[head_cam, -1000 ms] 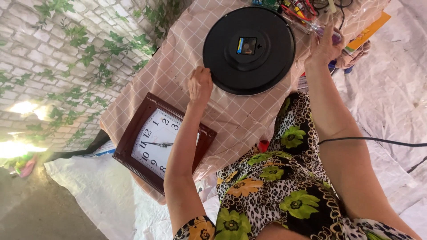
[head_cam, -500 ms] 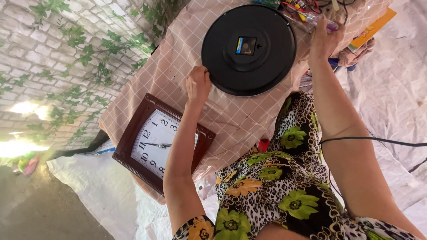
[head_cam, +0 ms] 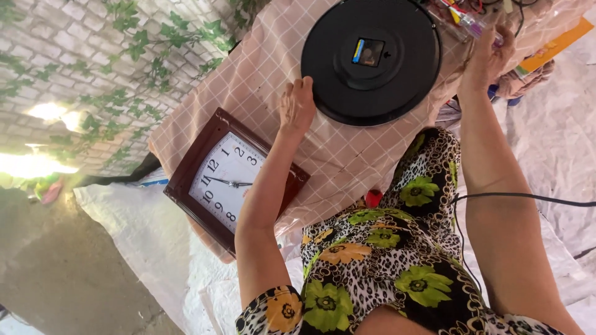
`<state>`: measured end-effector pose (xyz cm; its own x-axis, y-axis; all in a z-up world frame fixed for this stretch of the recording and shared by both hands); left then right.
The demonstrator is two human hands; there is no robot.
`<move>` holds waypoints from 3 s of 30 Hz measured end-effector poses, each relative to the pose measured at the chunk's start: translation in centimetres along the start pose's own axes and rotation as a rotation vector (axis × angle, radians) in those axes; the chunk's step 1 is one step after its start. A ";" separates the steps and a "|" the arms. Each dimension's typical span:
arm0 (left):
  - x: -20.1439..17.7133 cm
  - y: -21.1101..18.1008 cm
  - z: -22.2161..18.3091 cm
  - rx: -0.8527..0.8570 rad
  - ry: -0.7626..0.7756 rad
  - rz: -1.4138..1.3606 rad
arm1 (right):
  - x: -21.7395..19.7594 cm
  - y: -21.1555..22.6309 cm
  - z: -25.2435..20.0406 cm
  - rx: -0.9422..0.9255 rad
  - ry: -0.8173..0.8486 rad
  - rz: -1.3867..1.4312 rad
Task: Reassembling wall clocks by inspecting the frames and using a screwdriver on the back mechanism.
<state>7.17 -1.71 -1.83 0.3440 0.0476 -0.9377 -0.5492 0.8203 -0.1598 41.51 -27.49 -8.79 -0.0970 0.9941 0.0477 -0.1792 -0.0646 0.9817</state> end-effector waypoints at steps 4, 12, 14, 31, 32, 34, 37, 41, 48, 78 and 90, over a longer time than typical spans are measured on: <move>-0.4 0.4 0.1 0.047 0.021 -0.029 | -0.8 -0.9 -0.2 -0.013 0.071 0.102; -3.1 2.0 0.2 0.034 0.020 -0.305 | -0.4 -0.5 -0.7 -0.090 0.047 -0.172; -3.0 1.8 0.4 0.104 -0.028 -0.288 | -0.4 -0.1 -1.1 -0.098 0.065 -0.261; 0.9 1.1 0.5 -0.078 0.029 -0.066 | -2.2 0.8 -3.7 -0.231 0.318 -0.227; 1.3 1.5 0.2 -0.112 -0.018 -0.143 | -2.3 0.8 -3.5 -0.247 0.296 -0.326; -0.1 1.3 0.0 -0.132 -0.037 -0.134 | -2.5 1.2 -3.3 -0.283 0.267 -0.400; -1.4 1.1 0.0 -0.115 -0.054 -0.142 | -2.7 1.3 -2.4 -0.256 0.195 -0.474; -1.5 0.7 0.3 -0.037 -0.019 -0.123 | -2.9 -0.8 -0.3 -0.169 0.093 -0.386; -1.6 0.0 0.3 0.093 -0.084 -0.070 | -1.7 0.8 0.3 -0.309 0.118 -0.363; 4.6 1.0 -0.3 0.135 -0.028 0.309 | -8.0 -0.6 -14.8 -0.339 0.327 -0.394; 4.0 0.4 -0.1 0.038 0.075 0.275 | -7.4 -2.9 -16.8 -0.274 0.590 -0.910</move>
<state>8.24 -1.26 -5.64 0.1280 0.2297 -0.9648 -0.5846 0.8033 0.1137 26.30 -36.12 -15.07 -0.2563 0.4884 -0.8342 -0.6226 0.5767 0.5289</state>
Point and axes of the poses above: each hand's wrist, its own z-axis towards the middle knuckle, its own x-axis out of the palm, y = z × x, the point moved 5 cm from there along z, towards the middle knuckle, and after that the axes turned 2 degrees about y, right-handed, at the moved point
